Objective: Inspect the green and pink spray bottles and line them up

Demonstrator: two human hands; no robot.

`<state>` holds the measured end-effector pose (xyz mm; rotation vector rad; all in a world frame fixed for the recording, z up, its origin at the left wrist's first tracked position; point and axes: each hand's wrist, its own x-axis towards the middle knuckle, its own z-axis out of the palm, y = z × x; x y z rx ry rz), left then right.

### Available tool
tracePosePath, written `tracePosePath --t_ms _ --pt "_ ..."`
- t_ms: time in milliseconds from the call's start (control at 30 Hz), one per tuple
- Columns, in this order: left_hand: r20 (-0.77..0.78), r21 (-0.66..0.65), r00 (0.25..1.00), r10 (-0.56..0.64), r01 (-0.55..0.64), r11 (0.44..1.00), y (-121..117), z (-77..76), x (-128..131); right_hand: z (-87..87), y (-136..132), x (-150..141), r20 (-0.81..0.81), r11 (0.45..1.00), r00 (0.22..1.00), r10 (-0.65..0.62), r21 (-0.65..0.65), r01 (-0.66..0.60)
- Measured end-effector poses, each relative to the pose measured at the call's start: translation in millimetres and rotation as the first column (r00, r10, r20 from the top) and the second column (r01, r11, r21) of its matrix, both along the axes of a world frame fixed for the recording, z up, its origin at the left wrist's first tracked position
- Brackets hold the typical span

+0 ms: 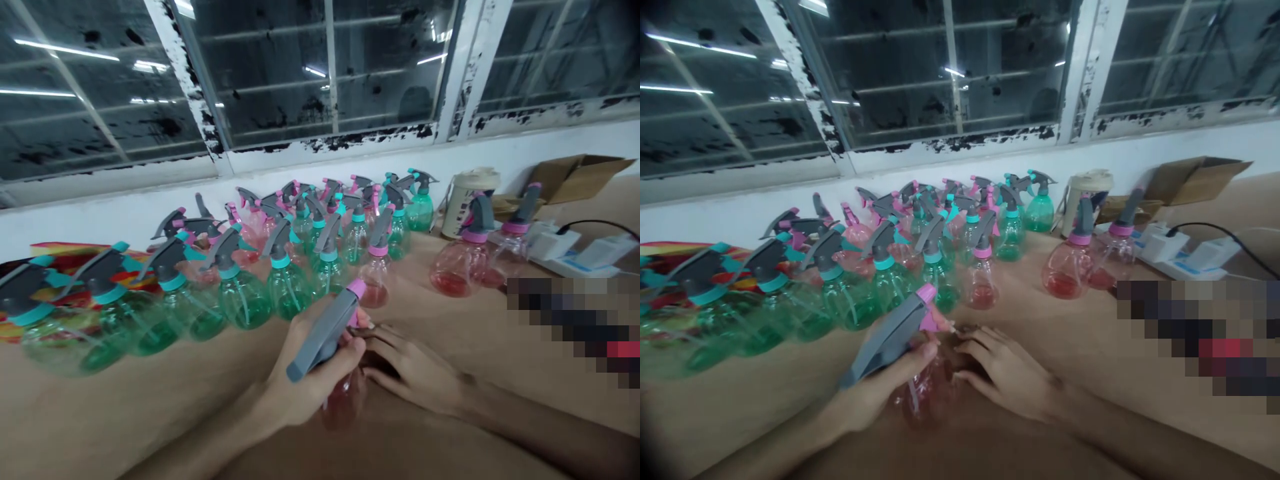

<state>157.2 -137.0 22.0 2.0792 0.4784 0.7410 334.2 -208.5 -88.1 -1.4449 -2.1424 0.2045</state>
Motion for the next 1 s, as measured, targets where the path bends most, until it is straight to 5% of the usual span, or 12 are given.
tracePosePath --t_ms 733,1000 --pt "-0.124 0.062 0.979 0.161 -0.154 0.986 -4.5 -2.2 -3.7 -7.2 -3.9 6.3 -0.011 0.996 1.0 -0.011 -0.088 0.01" --pt "-0.083 0.08 0.988 0.131 -0.124 0.989 -2.6 -5.0 -3.2 -8.0 -1.9 7.8 -0.055 0.996 0.998 0.005 -0.083 -0.01"
